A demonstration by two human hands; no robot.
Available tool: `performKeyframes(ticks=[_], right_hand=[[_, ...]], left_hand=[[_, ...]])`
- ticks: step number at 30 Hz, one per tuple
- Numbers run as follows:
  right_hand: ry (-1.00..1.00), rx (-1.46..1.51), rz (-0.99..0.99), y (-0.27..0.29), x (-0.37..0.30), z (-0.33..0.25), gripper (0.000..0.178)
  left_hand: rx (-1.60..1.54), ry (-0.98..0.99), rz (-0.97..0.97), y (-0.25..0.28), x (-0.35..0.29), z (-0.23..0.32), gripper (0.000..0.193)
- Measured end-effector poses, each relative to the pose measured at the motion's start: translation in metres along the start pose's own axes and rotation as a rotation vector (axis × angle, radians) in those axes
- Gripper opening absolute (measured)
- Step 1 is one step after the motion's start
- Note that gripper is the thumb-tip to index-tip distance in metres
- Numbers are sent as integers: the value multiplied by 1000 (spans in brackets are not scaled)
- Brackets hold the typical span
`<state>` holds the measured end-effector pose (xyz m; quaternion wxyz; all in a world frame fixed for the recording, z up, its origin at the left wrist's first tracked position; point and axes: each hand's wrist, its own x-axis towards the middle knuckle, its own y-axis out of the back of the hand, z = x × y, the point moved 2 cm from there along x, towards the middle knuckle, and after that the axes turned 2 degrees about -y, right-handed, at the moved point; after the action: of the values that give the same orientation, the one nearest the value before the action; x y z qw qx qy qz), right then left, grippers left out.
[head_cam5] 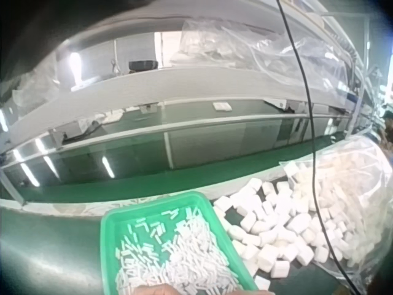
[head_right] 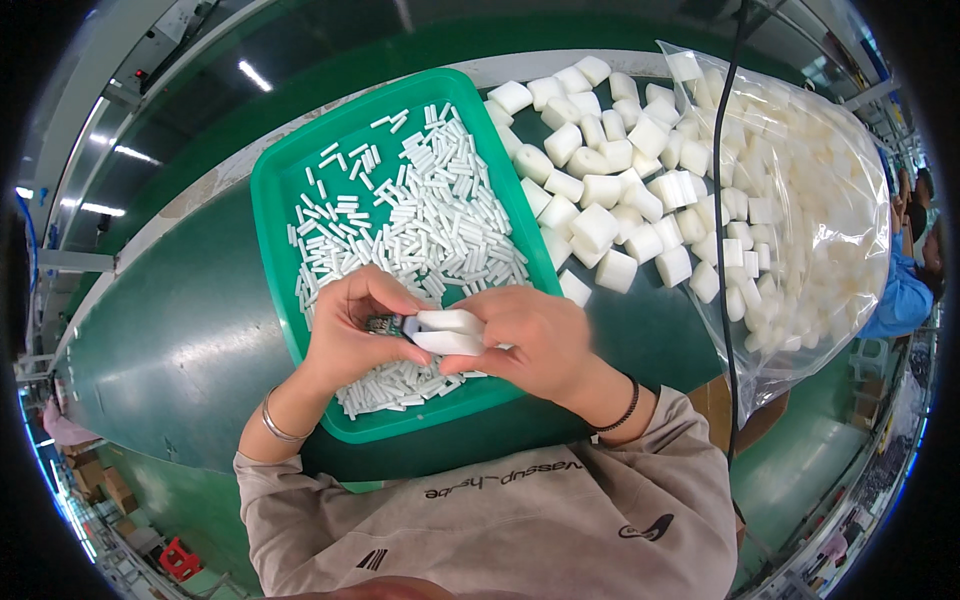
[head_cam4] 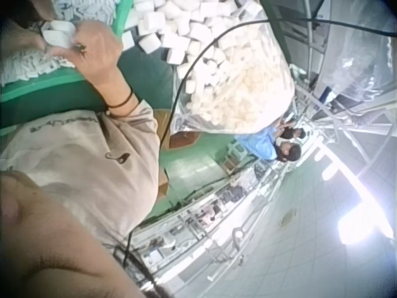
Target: The person assembles electronic components by taking white cylindrical parts from a green tray and a plastic bag and inserting them into the circuit board modules, then placing the assembled units onto a conveyor belt.
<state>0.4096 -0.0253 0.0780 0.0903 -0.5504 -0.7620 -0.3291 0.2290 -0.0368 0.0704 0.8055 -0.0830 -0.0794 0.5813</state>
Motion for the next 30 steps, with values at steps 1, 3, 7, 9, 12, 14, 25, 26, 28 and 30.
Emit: performKeyframes(ticks=[1, 3, 7, 9, 12, 14, 25, 26, 28, 30], right_hand=[[8, 8, 5, -1, 0, 0, 37], [25, 12, -19, -2, 1, -1, 38], [-120, 194, 33, -7, 2, 0, 35], [-142, 186, 24, -9, 2, 0, 35], [-180, 191, -15, -10, 1, 3, 33], [-187, 209, -36, -12, 0, 5, 34], [-22, -340, -346, -17, 0, 0, 57], [3, -339, -404, -20, -3, 1, 53], [34, -334, -466, -26, -6, 3, 49], [45, -273, -476, -29, -8, 6, 40]], left_hand=[[-4, -5, -29, -1, 1, -3, 32], [26, -2, -23, -1, 1, -3, 31], [175, -54, 50, -1, -1, 1, 29], [295, -94, 84, 0, -2, 3, 28], [543, -251, 129, 1, -2, 9, 28], [568, -272, 112, 0, 1, 14, 29], [306, 77, 794, 194, 84, 42, 33], [214, 100, 822, 210, 90, 35, 32], [136, 95, 783, 237, 96, 25, 45], [-2, -52, 882, 245, 101, 18, 62]])
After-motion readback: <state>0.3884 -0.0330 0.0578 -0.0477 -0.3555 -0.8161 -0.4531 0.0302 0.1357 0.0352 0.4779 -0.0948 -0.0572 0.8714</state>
